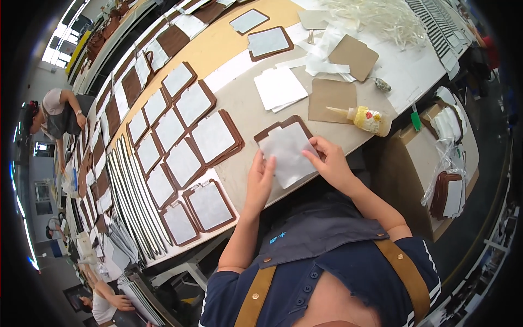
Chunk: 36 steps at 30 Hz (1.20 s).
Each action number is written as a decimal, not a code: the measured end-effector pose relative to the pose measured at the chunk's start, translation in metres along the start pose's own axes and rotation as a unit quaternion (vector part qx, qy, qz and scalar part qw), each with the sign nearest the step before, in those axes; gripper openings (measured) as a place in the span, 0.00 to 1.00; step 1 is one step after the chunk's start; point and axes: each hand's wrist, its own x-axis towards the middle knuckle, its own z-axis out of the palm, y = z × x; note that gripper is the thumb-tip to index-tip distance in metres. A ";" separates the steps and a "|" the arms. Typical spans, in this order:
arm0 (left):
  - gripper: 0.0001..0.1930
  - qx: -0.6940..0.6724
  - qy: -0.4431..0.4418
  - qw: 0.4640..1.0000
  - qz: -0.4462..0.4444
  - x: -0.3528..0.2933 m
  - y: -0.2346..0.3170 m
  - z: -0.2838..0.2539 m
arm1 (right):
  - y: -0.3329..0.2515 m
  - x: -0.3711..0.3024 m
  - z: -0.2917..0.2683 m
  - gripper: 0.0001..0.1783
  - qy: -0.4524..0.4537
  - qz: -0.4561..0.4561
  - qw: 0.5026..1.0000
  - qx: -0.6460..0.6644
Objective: Applying glue to leather pieces and attaching fabric liners in a workshop environment.
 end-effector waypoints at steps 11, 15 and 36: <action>0.33 0.352 0.109 0.923 0.112 0.006 0.004 0.014 | 0.006 0.021 0.007 0.10 0.160 -0.244 0.899 -0.326; 0.19 0.399 0.100 0.904 0.120 0.015 0.001 0.014 | 0.017 0.033 0.005 0.09 0.162 -0.249 0.887 -0.352; 0.17 0.425 0.076 0.892 0.132 0.014 0.008 0.020 | 0.008 0.023 -0.002 0.07 0.155 -0.221 0.898 -0.348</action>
